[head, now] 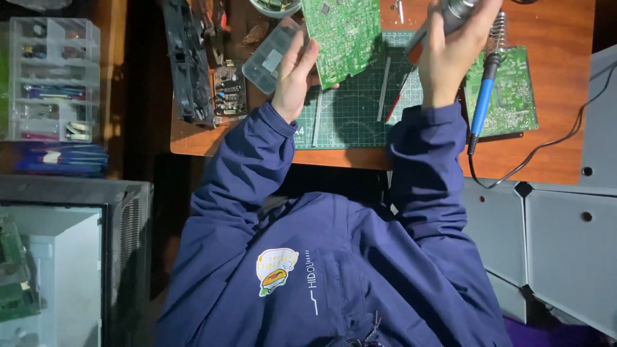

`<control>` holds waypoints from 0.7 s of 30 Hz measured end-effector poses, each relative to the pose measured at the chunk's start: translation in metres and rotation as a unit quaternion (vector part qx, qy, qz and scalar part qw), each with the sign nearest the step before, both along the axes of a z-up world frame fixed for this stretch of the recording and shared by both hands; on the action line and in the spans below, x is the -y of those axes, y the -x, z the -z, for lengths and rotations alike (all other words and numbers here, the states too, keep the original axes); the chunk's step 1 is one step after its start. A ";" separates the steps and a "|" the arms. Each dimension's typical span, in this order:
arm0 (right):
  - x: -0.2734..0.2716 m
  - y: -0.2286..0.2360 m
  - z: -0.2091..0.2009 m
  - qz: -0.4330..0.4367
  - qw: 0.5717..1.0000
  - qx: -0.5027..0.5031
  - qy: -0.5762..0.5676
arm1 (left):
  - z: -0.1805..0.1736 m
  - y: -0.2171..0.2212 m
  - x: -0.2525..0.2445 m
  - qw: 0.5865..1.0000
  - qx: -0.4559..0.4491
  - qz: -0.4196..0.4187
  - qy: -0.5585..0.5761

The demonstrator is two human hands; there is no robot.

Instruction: The person uses a red-handled tool to scrape and clean a green circuit board. They then spray the board with a can and use a soldering iron to work on the components.

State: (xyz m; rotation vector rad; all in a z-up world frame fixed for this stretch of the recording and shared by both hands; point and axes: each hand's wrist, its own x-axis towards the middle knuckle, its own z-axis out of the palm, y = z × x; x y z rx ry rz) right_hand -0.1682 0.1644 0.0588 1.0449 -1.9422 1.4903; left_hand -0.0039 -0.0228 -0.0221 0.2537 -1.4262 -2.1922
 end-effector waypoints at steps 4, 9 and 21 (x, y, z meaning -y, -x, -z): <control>0.007 0.012 0.017 -0.028 0.999 0.002 0.029 | 0.002 0.000 0.001 1.000 0.009 0.017 -0.010; 0.012 0.022 0.024 0.004 1.000 0.013 0.008 | -0.006 -0.003 -0.001 0.995 0.094 0.004 -0.036; 0.005 0.034 0.047 0.002 0.998 0.024 -0.050 | 0.000 -0.004 0.001 0.997 -0.044 0.008 0.062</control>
